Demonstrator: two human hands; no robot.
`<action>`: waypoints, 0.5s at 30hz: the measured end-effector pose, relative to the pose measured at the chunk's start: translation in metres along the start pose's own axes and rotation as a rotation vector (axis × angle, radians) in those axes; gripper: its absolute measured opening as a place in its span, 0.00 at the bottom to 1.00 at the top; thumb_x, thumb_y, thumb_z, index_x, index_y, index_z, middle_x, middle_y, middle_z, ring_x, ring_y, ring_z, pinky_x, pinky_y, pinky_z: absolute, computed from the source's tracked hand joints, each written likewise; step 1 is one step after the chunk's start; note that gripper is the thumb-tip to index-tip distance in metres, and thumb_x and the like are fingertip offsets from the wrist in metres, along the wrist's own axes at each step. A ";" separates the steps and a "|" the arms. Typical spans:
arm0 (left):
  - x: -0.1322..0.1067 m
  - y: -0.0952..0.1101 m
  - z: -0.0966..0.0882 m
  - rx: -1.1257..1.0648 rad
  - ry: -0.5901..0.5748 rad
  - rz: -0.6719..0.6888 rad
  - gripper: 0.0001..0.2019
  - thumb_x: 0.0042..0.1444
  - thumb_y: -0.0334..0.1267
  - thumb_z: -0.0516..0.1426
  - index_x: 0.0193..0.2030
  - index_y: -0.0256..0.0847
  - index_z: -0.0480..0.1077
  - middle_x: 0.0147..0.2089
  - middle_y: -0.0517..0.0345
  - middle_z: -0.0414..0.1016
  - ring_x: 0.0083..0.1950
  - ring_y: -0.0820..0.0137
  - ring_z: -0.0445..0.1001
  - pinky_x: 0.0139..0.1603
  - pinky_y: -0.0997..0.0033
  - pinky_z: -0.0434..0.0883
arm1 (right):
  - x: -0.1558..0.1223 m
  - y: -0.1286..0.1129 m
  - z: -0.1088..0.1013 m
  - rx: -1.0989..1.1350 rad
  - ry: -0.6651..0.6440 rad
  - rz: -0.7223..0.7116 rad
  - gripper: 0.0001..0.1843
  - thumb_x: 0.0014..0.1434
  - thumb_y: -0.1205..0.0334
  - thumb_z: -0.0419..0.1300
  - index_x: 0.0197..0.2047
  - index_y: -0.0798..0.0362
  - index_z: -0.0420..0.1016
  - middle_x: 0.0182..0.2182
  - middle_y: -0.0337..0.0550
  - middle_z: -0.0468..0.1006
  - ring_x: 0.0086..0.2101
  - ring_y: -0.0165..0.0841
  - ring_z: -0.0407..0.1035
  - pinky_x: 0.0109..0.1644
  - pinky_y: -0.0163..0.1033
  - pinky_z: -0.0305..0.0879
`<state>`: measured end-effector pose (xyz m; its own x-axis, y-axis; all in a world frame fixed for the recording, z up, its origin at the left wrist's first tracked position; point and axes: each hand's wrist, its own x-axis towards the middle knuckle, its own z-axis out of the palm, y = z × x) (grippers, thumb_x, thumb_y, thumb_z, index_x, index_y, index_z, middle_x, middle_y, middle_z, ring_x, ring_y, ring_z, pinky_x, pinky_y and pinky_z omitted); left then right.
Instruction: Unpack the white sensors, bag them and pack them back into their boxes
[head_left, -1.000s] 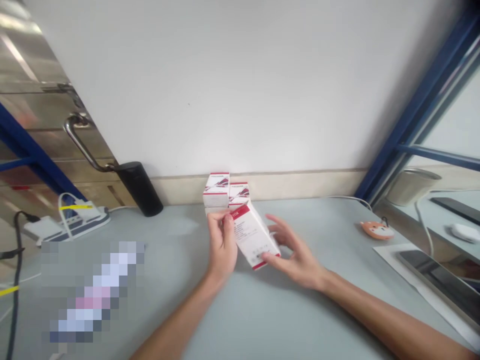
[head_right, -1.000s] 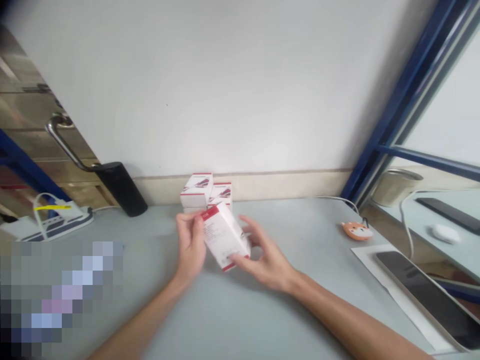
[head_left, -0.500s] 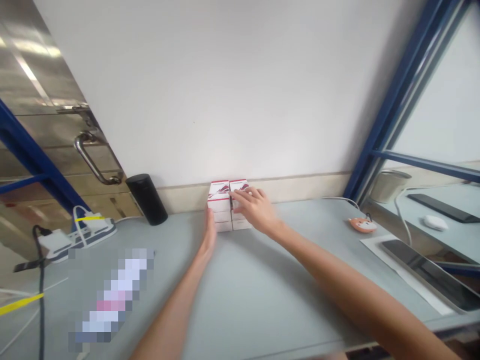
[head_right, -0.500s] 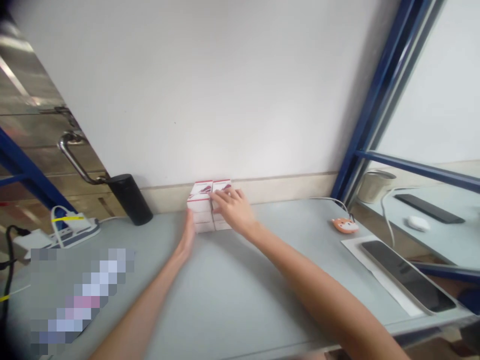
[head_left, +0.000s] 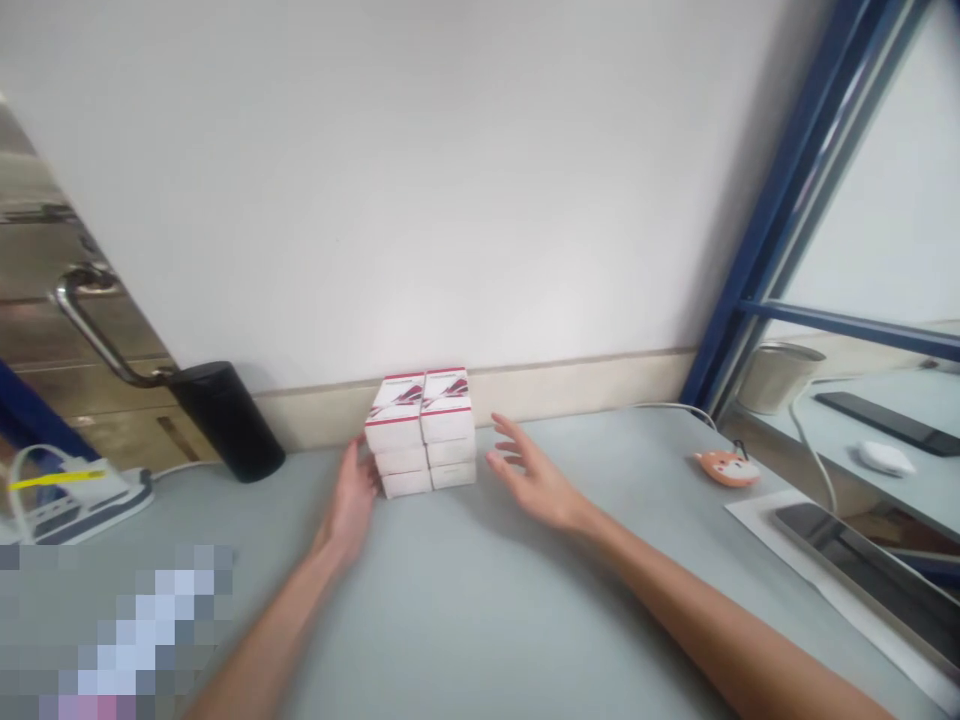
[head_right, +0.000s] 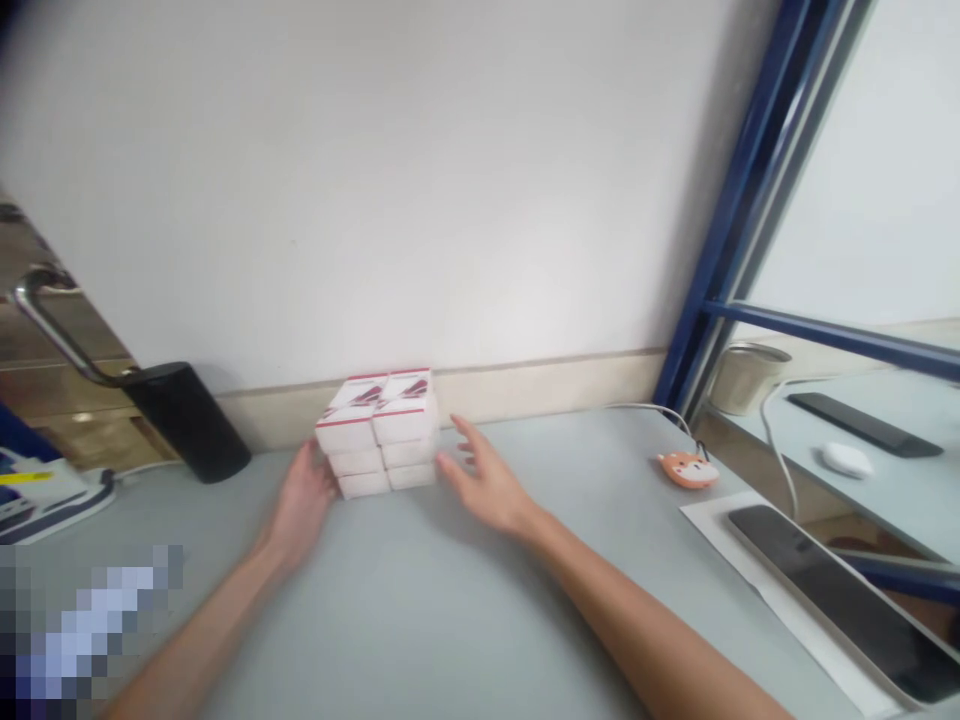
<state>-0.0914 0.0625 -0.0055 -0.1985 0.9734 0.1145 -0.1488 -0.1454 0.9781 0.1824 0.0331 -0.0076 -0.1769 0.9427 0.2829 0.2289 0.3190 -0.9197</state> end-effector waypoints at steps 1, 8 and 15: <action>0.000 0.001 0.000 0.018 -0.015 0.031 0.30 0.67 0.57 0.53 0.71 0.49 0.63 0.65 0.55 0.78 0.67 0.55 0.74 0.65 0.54 0.73 | 0.002 0.001 0.001 0.027 -0.003 -0.010 0.39 0.69 0.41 0.58 0.78 0.41 0.52 0.75 0.53 0.57 0.66 0.45 0.65 0.70 0.58 0.62; -0.015 0.010 0.037 0.050 -0.145 -0.038 0.31 0.64 0.58 0.56 0.68 0.44 0.68 0.68 0.51 0.75 0.71 0.50 0.69 0.69 0.48 0.69 | 0.008 -0.013 -0.027 0.137 0.016 0.112 0.38 0.72 0.35 0.50 0.78 0.39 0.51 0.76 0.48 0.56 0.70 0.45 0.59 0.72 0.61 0.58; -0.030 -0.021 0.160 -0.084 -0.348 -0.058 0.26 0.68 0.57 0.55 0.69 0.53 0.64 0.71 0.55 0.71 0.71 0.55 0.70 0.68 0.50 0.72 | 0.026 0.010 -0.086 -0.087 0.508 -0.098 0.35 0.75 0.42 0.31 0.67 0.51 0.65 0.63 0.49 0.75 0.62 0.39 0.69 0.66 0.47 0.65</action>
<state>0.0724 0.0644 -0.0020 0.1522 0.9804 0.1253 -0.2321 -0.0878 0.9687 0.2624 0.0698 0.0136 0.2799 0.8296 0.4832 0.3175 0.3950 -0.8621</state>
